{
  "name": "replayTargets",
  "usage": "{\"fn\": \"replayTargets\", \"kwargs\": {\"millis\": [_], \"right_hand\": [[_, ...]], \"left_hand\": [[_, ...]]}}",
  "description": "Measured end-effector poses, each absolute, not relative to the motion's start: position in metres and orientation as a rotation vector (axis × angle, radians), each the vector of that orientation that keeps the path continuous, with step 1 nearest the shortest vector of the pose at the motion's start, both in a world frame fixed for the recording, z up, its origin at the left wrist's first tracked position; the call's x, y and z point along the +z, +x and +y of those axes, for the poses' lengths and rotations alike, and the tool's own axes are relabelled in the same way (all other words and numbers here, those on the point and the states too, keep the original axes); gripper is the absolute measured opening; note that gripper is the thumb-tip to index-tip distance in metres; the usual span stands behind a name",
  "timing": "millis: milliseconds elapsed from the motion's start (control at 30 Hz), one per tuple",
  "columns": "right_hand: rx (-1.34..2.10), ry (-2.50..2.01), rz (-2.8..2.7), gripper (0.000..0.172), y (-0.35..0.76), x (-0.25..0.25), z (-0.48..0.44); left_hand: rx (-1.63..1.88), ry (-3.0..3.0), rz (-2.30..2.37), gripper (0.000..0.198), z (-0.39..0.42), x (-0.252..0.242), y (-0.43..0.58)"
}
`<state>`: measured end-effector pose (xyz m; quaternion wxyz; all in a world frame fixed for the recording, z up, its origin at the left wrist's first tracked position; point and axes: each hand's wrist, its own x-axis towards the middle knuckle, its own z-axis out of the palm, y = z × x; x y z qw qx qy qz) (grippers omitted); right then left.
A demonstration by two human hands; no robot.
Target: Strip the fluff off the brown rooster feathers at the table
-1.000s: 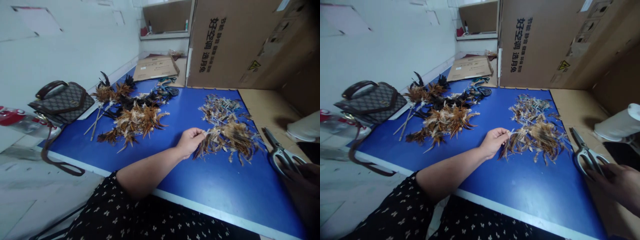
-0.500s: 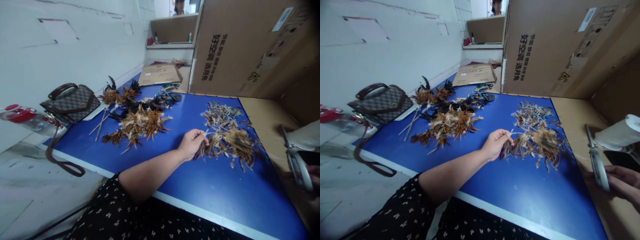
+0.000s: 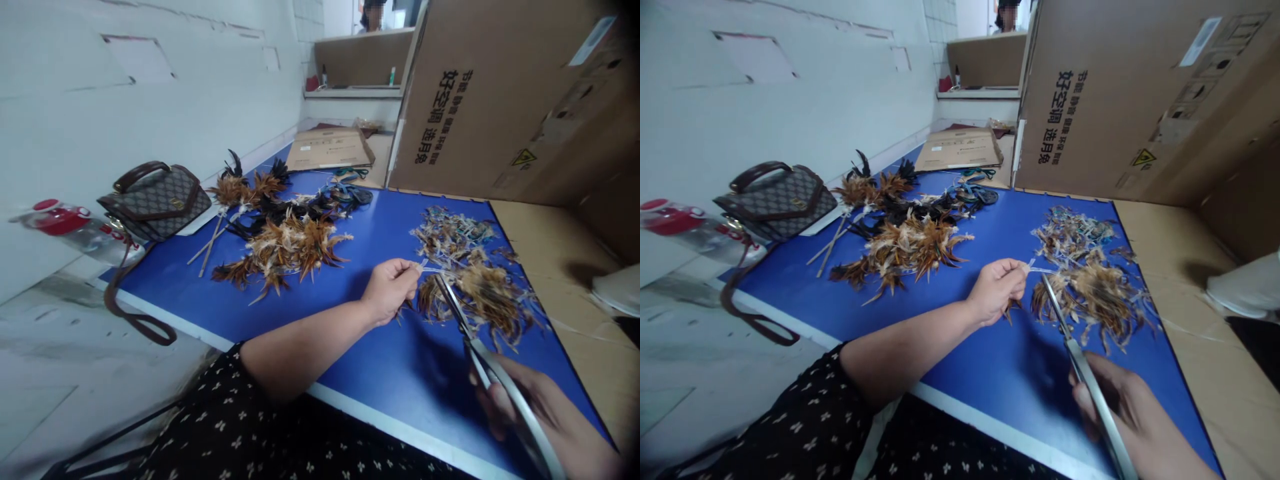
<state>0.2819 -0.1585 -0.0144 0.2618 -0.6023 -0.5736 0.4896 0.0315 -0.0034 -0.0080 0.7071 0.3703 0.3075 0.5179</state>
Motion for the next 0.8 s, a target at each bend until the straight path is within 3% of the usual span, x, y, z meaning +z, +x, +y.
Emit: {"fn": "replayTargets", "kwargs": {"millis": [333, 800], "right_hand": [[1.403, -1.556, -1.621, 0.056, 0.247, 0.015, -0.139], [1.467, -1.623, -1.472, 0.051, 0.250, -0.014, -0.140]], "left_hand": [[1.145, 0.986, 0.774, 0.038, -0.011, -0.003, 0.027], [1.072, 1.113, 0.800, 0.017, -0.008, -0.008, 0.029]]}}
